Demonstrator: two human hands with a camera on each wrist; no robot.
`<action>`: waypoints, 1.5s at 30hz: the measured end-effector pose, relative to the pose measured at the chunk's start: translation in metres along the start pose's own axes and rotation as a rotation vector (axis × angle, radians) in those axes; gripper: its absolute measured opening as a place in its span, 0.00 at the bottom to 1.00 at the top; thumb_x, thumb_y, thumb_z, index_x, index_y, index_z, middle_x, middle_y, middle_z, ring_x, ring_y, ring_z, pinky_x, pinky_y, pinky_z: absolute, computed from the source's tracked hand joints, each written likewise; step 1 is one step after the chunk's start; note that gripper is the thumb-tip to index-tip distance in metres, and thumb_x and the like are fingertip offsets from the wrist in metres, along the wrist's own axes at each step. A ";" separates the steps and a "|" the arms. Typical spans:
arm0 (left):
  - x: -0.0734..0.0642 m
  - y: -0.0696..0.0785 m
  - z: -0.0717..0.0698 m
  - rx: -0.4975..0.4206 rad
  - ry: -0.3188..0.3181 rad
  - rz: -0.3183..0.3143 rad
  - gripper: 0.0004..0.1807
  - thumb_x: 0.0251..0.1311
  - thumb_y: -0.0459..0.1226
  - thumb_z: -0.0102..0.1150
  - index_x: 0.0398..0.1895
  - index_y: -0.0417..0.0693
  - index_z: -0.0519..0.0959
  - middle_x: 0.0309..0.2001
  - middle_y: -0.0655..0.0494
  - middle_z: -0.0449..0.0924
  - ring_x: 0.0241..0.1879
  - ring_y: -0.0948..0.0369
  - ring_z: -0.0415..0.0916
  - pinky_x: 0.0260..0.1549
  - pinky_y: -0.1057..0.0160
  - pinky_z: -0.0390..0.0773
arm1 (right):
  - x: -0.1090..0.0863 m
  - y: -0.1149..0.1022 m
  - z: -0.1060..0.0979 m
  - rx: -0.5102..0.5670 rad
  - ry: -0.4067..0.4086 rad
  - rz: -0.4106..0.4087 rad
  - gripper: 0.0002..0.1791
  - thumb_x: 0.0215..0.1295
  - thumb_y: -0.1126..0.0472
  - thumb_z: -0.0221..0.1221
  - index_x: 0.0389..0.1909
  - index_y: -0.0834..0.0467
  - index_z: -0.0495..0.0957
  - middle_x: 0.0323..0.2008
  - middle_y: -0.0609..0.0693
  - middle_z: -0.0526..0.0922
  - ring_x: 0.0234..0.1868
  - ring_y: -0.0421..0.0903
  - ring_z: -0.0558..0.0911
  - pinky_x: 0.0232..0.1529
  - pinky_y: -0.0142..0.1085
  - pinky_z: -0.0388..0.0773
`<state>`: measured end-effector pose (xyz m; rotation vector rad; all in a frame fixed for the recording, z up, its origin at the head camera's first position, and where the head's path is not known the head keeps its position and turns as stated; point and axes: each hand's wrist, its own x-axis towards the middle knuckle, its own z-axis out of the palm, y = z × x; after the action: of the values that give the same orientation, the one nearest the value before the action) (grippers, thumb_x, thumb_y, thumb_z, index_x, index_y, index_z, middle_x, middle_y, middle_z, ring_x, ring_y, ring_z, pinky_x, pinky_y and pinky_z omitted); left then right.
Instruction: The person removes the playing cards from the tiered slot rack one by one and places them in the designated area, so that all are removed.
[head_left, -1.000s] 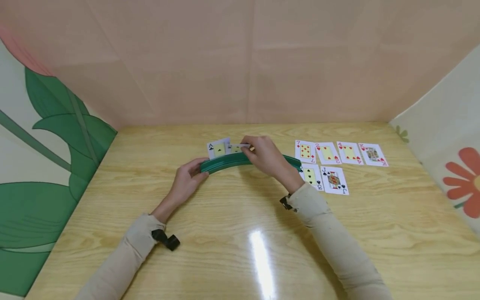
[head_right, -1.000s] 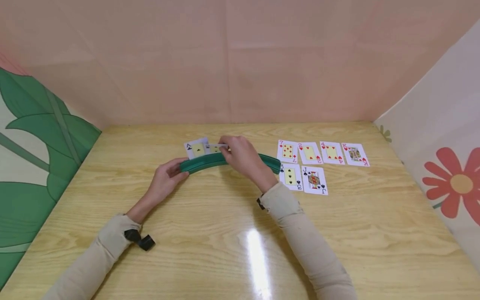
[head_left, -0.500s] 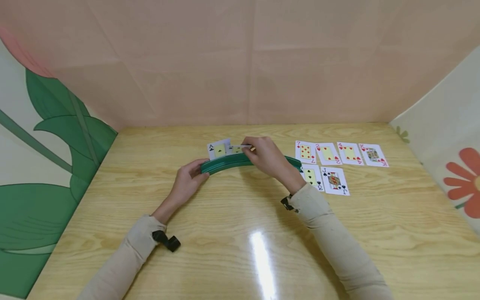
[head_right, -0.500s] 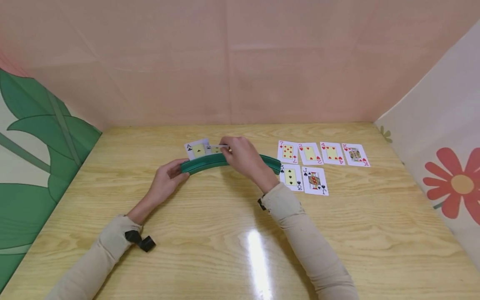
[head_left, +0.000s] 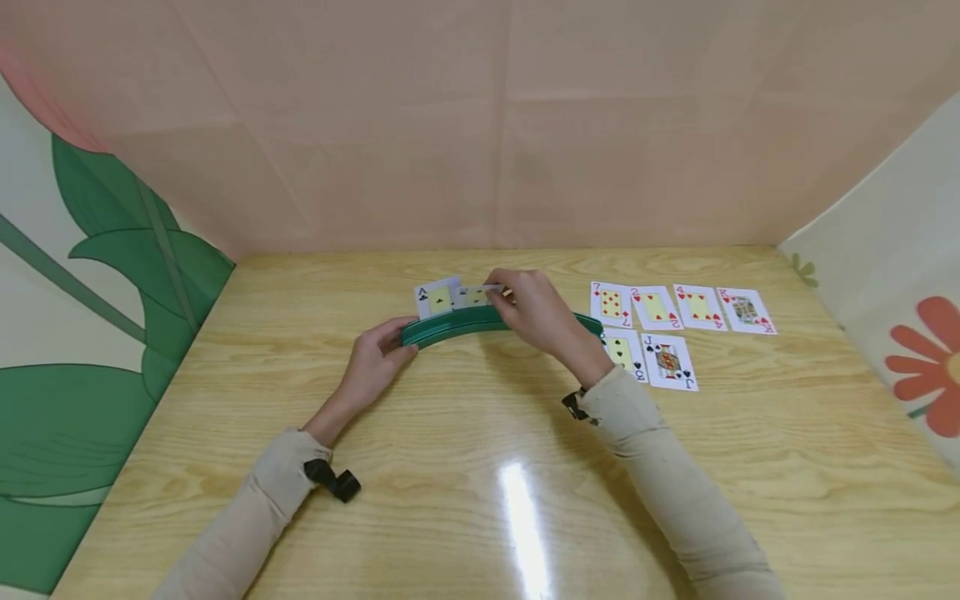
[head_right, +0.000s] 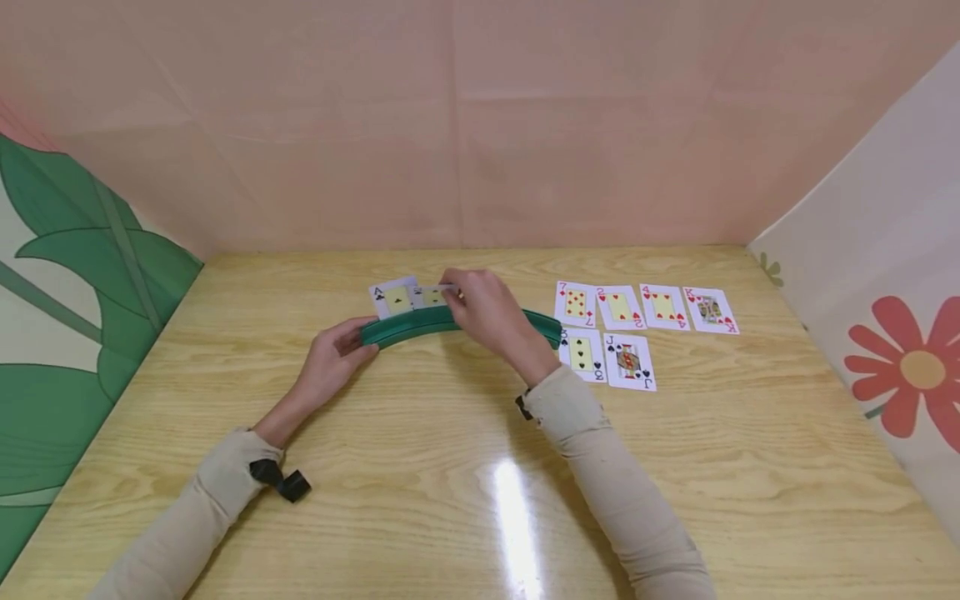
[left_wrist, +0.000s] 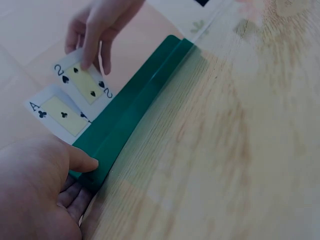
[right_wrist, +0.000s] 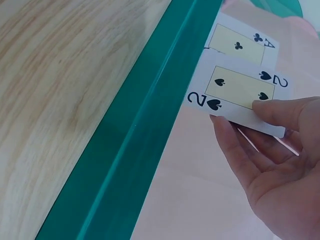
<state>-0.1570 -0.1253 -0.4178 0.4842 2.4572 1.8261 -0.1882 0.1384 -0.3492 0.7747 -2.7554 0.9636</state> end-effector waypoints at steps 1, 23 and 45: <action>0.000 0.000 0.000 -0.002 0.000 0.001 0.22 0.65 0.23 0.57 0.62 0.31 0.74 0.61 0.35 0.75 0.62 0.45 0.73 0.61 0.46 0.73 | 0.000 0.000 -0.001 -0.001 0.005 0.000 0.10 0.74 0.65 0.55 0.47 0.63 0.82 0.43 0.57 0.87 0.42 0.50 0.87 0.41 0.40 0.85; 0.000 0.002 -0.003 0.026 0.004 0.019 0.21 0.65 0.23 0.58 0.62 0.31 0.74 0.59 0.34 0.77 0.60 0.45 0.75 0.60 0.47 0.75 | 0.000 -0.009 -0.018 0.023 0.097 0.004 0.14 0.75 0.64 0.51 0.58 0.63 0.72 0.34 0.59 0.85 0.35 0.48 0.85 0.21 0.36 0.74; -0.001 0.001 0.000 0.010 0.013 0.011 0.21 0.64 0.23 0.58 0.61 0.31 0.75 0.59 0.35 0.77 0.60 0.45 0.75 0.60 0.48 0.74 | -0.032 -0.019 -0.030 -0.016 0.238 -0.184 0.10 0.76 0.68 0.50 0.49 0.62 0.79 0.44 0.55 0.85 0.29 0.43 0.78 0.31 0.36 0.77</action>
<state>-0.1559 -0.1250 -0.4166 0.4887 2.4783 1.8267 -0.1529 0.1573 -0.3239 0.8345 -2.4389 0.9297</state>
